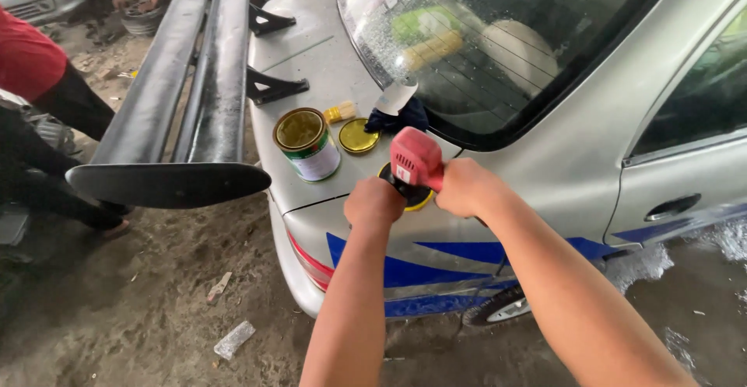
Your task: The person uses a red electric polishing machine to buff the rear quarter panel of a silver car. They move the tool in circular motions across the silver paint and over blue and red decals near the taillight and rear window.
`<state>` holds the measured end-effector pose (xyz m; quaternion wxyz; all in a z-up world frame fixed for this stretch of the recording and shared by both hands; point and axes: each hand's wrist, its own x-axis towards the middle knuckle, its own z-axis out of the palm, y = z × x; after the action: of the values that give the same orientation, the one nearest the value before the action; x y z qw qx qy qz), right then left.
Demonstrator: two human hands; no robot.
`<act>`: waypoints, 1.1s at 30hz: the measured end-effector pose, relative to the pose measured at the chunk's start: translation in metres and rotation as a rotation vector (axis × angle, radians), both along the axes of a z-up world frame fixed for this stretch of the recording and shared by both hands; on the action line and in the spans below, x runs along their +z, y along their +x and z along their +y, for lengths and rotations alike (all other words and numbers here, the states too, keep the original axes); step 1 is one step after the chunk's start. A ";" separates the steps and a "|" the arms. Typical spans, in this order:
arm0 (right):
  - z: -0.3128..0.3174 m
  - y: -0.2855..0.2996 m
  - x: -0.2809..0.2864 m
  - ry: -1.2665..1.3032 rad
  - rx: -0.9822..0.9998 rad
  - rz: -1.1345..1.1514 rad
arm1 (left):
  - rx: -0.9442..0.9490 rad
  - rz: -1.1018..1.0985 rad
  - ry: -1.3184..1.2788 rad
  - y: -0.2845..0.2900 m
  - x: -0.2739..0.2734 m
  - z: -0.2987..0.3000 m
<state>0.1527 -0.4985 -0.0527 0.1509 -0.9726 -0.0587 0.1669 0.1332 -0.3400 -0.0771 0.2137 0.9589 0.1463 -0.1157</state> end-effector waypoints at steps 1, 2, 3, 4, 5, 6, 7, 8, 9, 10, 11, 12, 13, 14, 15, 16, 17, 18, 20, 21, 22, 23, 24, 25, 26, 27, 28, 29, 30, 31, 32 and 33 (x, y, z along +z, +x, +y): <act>0.000 0.004 -0.001 -0.002 -0.012 0.007 | -0.012 0.007 -0.002 0.003 -0.003 0.000; 0.000 0.009 0.001 0.015 -0.017 0.001 | 0.009 0.009 0.003 0.008 -0.004 0.000; 0.001 0.014 0.003 0.032 -0.022 -0.006 | 0.029 0.010 0.009 0.013 -0.005 0.000; 0.001 0.014 0.007 0.032 -0.030 -0.003 | 0.021 0.014 0.009 0.014 -0.005 -0.001; 0.002 0.014 0.011 0.012 -0.015 0.003 | 0.030 0.008 0.007 0.016 -0.006 -0.001; 0.003 0.015 0.015 -0.005 0.000 0.008 | 0.037 0.001 0.008 0.017 -0.006 0.000; 0.000 0.019 0.006 -0.002 -0.009 0.009 | 0.028 0.002 0.010 0.018 -0.007 0.000; -0.002 0.021 -0.004 0.041 -0.012 0.023 | 0.034 0.010 -0.021 0.017 -0.009 0.000; -0.004 0.023 -0.014 0.084 -0.015 0.037 | 0.039 0.019 -0.051 0.015 -0.010 0.001; -0.005 0.007 0.000 0.083 -0.015 0.044 | 0.040 0.025 -0.052 0.014 -0.014 0.001; -0.006 -0.010 0.013 0.120 -0.034 0.091 | 0.015 0.037 -0.065 0.012 -0.018 0.000; -0.007 -0.028 0.027 0.157 -0.050 0.141 | -0.006 0.052 -0.078 0.008 -0.022 0.001; -0.007 -0.031 0.027 0.155 -0.047 0.150 | -0.002 0.060 -0.079 0.010 -0.024 0.000; -0.008 -0.034 0.027 0.197 -0.037 0.118 | -0.015 0.055 -0.049 0.012 -0.027 0.000; -0.008 -0.038 0.026 0.240 -0.028 0.087 | -0.028 0.049 -0.020 0.013 -0.029 0.000; -0.010 -0.034 0.012 0.240 -0.019 0.092 | -0.018 0.054 -0.019 0.012 -0.033 0.000; -0.013 -0.030 -0.002 0.268 -0.027 0.072 | -0.033 0.052 -0.021 0.012 -0.035 0.001; -0.014 -0.023 -0.015 0.298 -0.033 0.047 | -0.046 0.046 -0.019 0.014 -0.036 0.002; -0.015 -0.025 -0.018 0.310 -0.006 0.049 | -0.030 0.051 -0.014 0.003 -0.033 -0.001; -0.016 -0.025 -0.020 0.318 0.010 0.050 | -0.026 0.057 -0.013 -0.001 -0.031 -0.004; -0.016 -0.026 -0.021 0.316 0.022 0.046 | -0.015 0.051 -0.016 -0.006 -0.025 -0.007; -0.017 -0.026 -0.023 0.316 0.029 0.033 | -0.009 0.064 -0.012 -0.009 -0.020 -0.009; -0.018 -0.026 -0.025 0.316 0.036 0.020 | -0.003 0.077 -0.009 -0.012 -0.014 -0.012; -0.019 -0.023 -0.027 0.315 0.048 0.016 | 0.008 0.071 -0.011 -0.009 -0.012 -0.013; -0.020 -0.024 -0.032 0.313 0.039 0.002 | 0.005 0.072 -0.010 -0.011 -0.012 -0.013; -0.022 -0.025 -0.037 0.312 0.030 -0.013 | 0.002 0.073 -0.008 -0.013 -0.013 -0.014; -0.023 -0.027 -0.037 0.316 0.038 -0.009 | 0.011 0.076 -0.005 -0.013 -0.015 -0.015; -0.024 -0.028 -0.036 0.303 0.049 -0.021 | 0.030 0.079 -0.005 -0.014 -0.017 -0.016; -0.025 -0.029 -0.032 0.288 0.060 -0.040 | 0.048 0.075 -0.008 -0.013 -0.017 -0.018; -0.026 -0.030 -0.029 0.290 0.070 -0.042 | 0.058 0.072 -0.007 -0.015 -0.016 -0.020; -0.028 -0.030 -0.025 0.272 0.089 -0.015 | 0.082 0.085 -0.019 -0.017 -0.014 -0.023; -0.029 -0.030 -0.021 0.254 0.108 0.012 | 0.105 0.098 -0.032 -0.019 -0.012 -0.026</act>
<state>0.1223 -0.5279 -0.0733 0.2637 -0.9402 -0.1304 0.1717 0.1144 -0.3655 -0.0887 0.2274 0.9395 0.2051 -0.1534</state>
